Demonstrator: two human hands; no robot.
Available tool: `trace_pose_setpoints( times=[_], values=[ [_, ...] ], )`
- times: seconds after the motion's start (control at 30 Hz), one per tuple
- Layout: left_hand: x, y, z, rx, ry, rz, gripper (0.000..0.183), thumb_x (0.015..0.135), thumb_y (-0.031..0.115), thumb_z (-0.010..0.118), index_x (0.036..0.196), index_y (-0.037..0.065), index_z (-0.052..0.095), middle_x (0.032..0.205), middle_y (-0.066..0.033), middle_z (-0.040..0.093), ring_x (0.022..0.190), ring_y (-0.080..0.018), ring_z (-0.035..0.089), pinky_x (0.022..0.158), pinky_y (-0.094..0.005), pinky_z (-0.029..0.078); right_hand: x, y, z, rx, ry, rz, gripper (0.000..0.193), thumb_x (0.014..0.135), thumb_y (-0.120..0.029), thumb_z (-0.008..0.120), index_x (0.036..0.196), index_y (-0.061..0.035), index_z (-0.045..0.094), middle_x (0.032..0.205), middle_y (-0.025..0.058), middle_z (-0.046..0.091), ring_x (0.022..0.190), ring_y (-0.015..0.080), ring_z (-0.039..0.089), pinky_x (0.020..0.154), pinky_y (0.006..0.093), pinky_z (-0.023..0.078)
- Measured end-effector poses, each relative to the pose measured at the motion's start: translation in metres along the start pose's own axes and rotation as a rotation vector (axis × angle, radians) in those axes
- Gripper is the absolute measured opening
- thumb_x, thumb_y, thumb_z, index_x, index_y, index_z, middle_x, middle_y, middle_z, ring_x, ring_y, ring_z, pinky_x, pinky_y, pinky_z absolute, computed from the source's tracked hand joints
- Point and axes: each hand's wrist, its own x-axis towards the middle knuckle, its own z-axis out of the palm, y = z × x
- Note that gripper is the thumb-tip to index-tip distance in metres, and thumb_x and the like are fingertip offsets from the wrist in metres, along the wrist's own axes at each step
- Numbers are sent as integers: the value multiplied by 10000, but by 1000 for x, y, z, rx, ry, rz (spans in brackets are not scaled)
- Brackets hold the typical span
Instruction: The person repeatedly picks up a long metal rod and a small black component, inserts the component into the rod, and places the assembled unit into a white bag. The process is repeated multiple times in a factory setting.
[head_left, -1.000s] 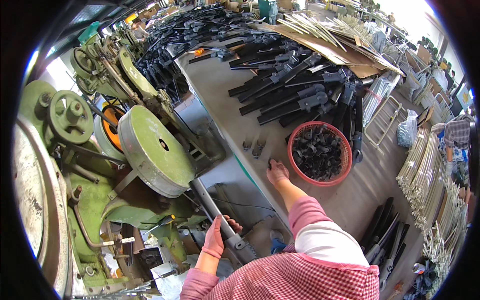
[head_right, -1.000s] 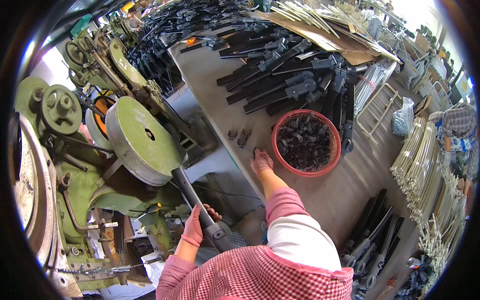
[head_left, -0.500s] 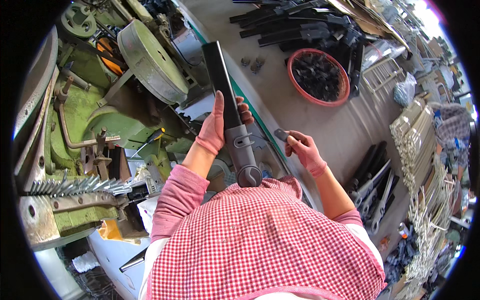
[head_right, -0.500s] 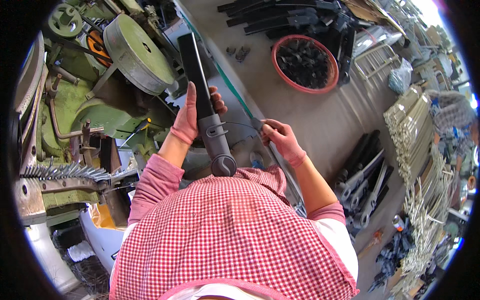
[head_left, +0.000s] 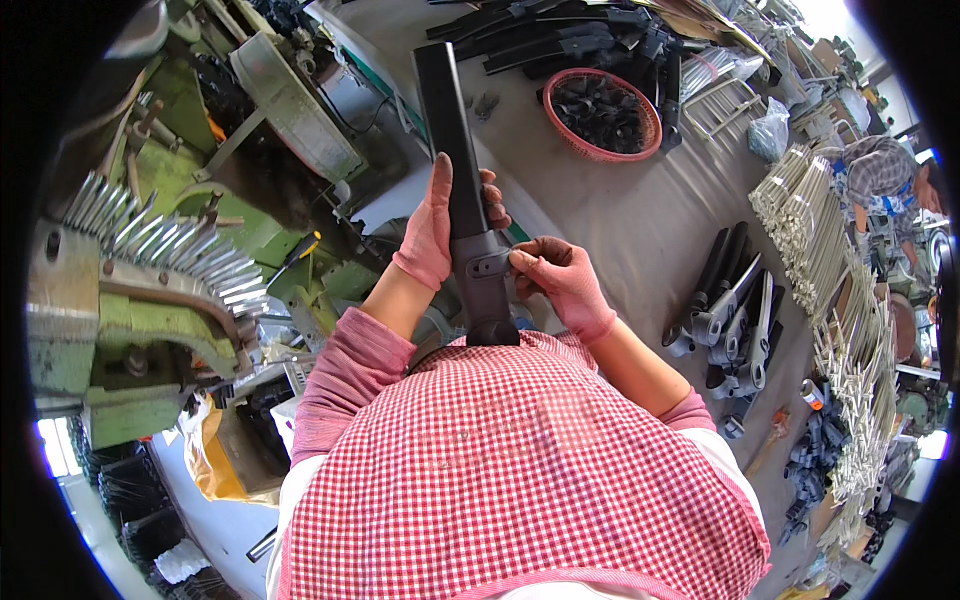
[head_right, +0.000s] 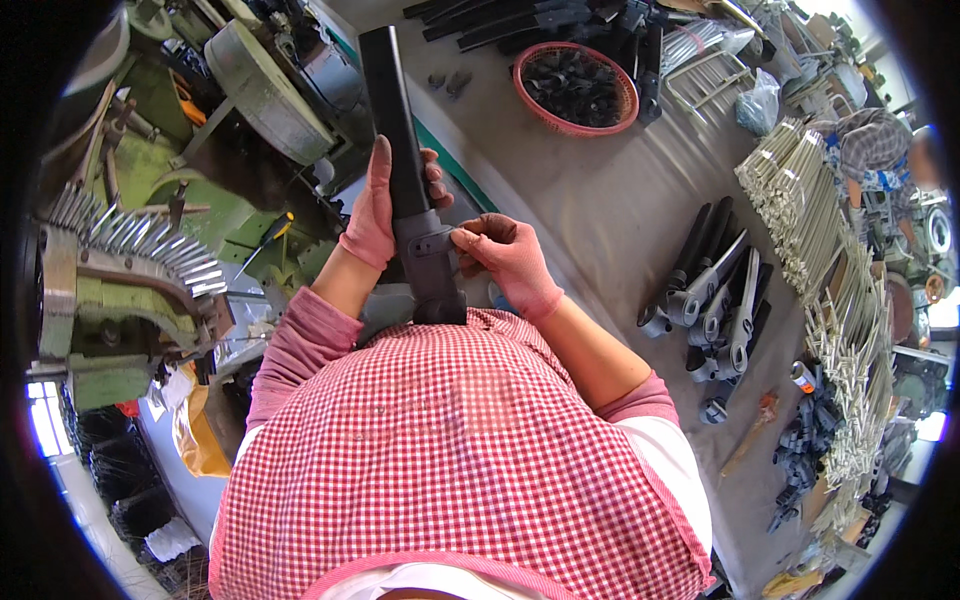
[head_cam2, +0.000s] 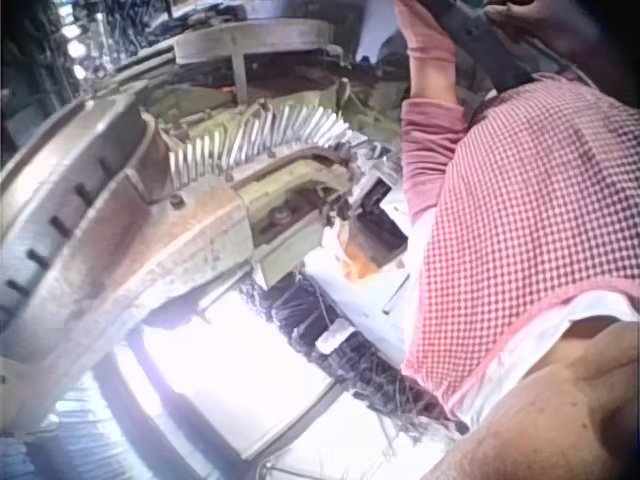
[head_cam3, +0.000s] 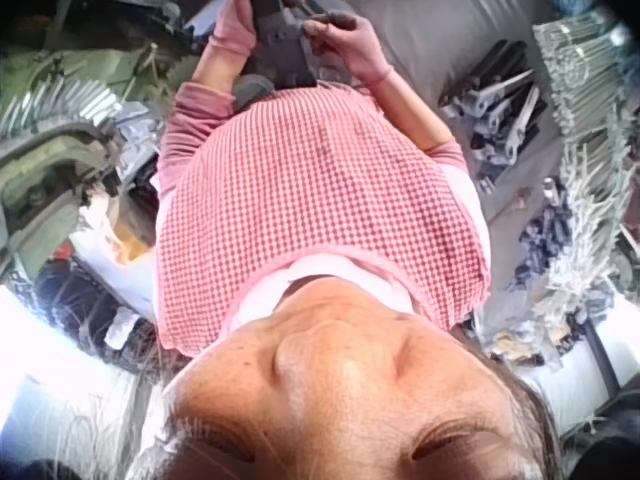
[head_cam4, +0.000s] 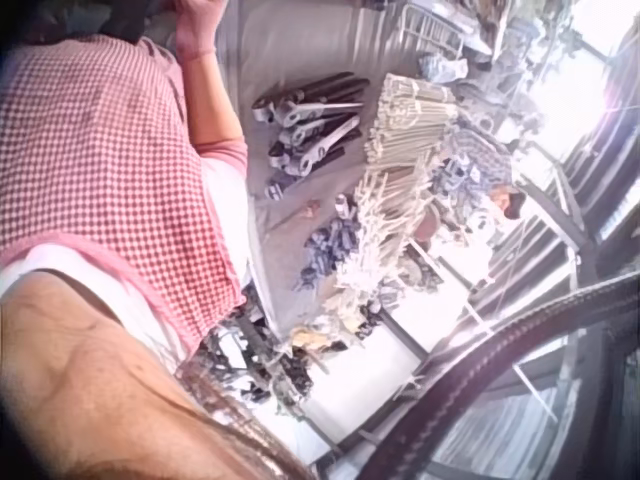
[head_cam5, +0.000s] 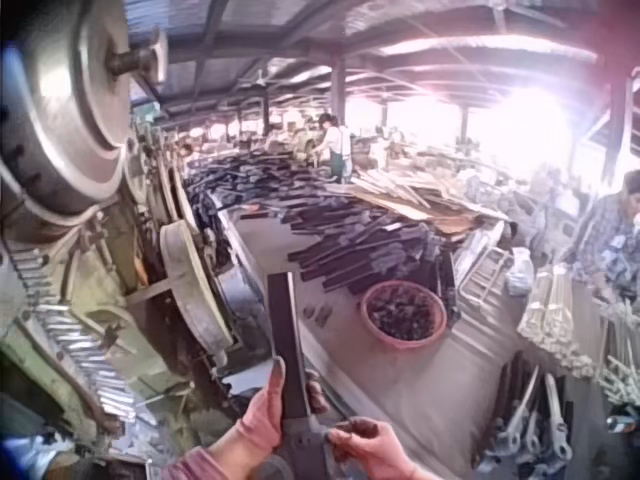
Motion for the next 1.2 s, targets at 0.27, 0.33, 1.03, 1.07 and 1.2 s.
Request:
trace_pose_setpoints(
  times=[0.27,0.33,1.03,1.07,1.2],
  values=[
    [-39,0,-28,-262,319,223,525,890,565,658,982,56,570,778,-72,602,701,-229,613,738,-407,562,-6,10,56,-947,33,-282,731,740,-309,833,1283,82,540,1124,161,647,1020,228,647,927,331,508],
    [-50,-2,-40,-304,391,323,469,900,526,668,939,70,565,755,-75,597,692,-236,607,722,-421,555,-3,14,69,-1082,-51,-333,865,681,-416,840,1298,75,484,1232,263,566,1154,395,575,978,426,479],
    [-258,-15,-152,122,1068,1101,326,975,62,534,1294,-1,565,1233,-85,637,1054,-167,615,935,-306,498,86,70,283,-278,-1008,347,399,811,-308,770,1070,-23,663,870,99,669,706,217,684,645,336,589],
    [-261,-12,-154,109,1037,1086,309,980,77,536,1271,-16,583,1192,-88,657,1017,-170,632,920,-307,506,87,69,286,-329,-1013,353,393,812,-308,764,1060,-21,663,860,96,665,699,219,684,639,336,589],
    [-273,-6,-156,145,820,992,295,991,133,548,1217,-40,624,1113,-88,682,920,-166,659,865,-300,526,89,59,294,-525,-1055,323,366,810,-305,753,1021,-19,664,818,74,644,665,197,680,593,320,579]
  ],
)
